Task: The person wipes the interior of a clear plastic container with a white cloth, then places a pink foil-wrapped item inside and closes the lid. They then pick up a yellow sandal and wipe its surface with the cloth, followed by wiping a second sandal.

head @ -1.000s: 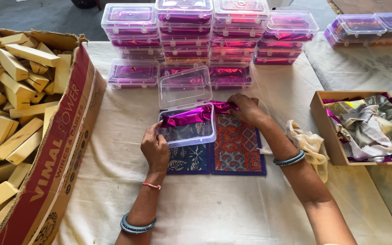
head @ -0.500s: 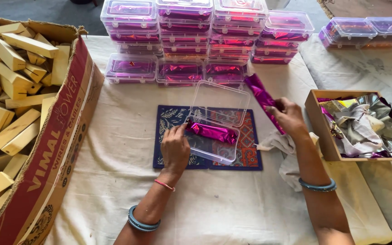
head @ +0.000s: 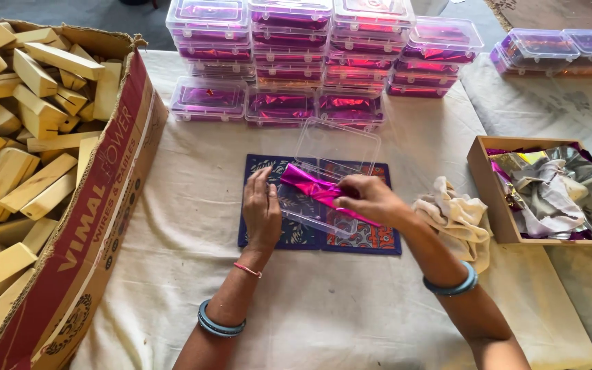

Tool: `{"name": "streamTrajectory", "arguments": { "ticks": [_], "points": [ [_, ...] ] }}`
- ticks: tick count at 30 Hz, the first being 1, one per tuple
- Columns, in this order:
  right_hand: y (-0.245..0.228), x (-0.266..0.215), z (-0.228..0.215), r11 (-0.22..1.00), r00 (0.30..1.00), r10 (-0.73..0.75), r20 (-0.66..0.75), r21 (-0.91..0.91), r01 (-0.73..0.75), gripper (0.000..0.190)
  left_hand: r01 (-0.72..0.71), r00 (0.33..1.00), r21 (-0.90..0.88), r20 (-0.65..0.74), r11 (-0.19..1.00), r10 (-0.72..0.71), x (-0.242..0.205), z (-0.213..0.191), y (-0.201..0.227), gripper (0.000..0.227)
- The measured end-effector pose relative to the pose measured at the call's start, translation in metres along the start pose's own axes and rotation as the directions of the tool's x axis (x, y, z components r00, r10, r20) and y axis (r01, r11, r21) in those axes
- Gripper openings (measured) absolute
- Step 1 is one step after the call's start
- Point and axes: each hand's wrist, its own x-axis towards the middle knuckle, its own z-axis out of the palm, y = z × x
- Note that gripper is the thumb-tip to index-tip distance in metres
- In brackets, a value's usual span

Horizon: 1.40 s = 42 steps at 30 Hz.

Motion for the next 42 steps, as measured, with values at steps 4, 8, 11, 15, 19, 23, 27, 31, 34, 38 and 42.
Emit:
{"name": "streamTrajectory", "arguments": {
  "ticks": [4,8,11,15,19,23,27,31,34,38,42],
  "points": [
    [-0.012,0.011,0.014,0.984,0.999,0.054,0.001,-0.172,-0.053,0.041,-0.031,0.998,0.004,-0.052,1.000,0.031,0.005,-0.014,0.021,0.034],
    [-0.011,0.021,0.021,0.980,0.996,0.070,0.047,-0.191,-0.060,0.044,-0.121,0.993,0.088,0.010,0.989,0.121,0.002,-0.014,0.022,0.028],
    [-0.006,0.028,0.025,0.979,0.992,0.096,0.079,-0.189,-0.079,0.043,-0.207,0.977,0.189,0.083,0.960,0.194,-0.001,-0.010,0.017,0.028],
    [-0.005,0.031,0.030,0.918,0.995,0.080,0.055,-0.393,-0.052,0.042,-0.274,0.955,0.238,0.183,0.932,0.235,-0.004,-0.007,0.014,0.031],
    [-0.011,0.030,0.034,0.856,0.994,0.084,0.067,-0.515,-0.037,0.043,-0.347,0.922,0.297,0.284,0.890,0.265,-0.006,-0.005,0.019,0.027],
    [-0.013,0.029,0.034,0.848,0.989,0.122,0.087,-0.528,-0.058,0.043,-0.379,0.897,0.403,0.379,0.833,0.225,-0.011,-0.002,0.019,0.032],
    [0.009,0.021,0.034,0.836,0.996,-0.092,0.007,-0.543,0.081,0.047,-0.393,0.898,0.430,0.371,0.812,0.238,-0.013,0.001,0.015,0.033],
    [-0.031,-0.021,-0.004,0.864,0.994,0.072,-0.087,-0.492,-0.106,0.036,-0.370,0.901,0.421,0.381,0.828,0.209,-0.014,0.000,0.014,0.036],
    [-0.022,-0.040,-0.018,0.852,0.993,-0.075,-0.094,-0.523,0.015,0.027,-0.391,0.897,0.421,0.373,0.818,0.237,-0.015,0.004,0.012,0.033],
    [-0.003,-0.045,-0.006,0.787,0.969,-0.248,0.017,-0.579,0.211,0.025,-0.380,0.909,0.436,0.338,0.816,0.244,-0.015,0.004,0.015,0.026],
    [-0.007,-0.043,0.000,0.733,0.977,-0.210,0.036,-0.656,0.182,0.025,-0.361,0.906,0.457,0.377,0.813,0.191,-0.011,0.001,0.024,0.031]
  ]
}}
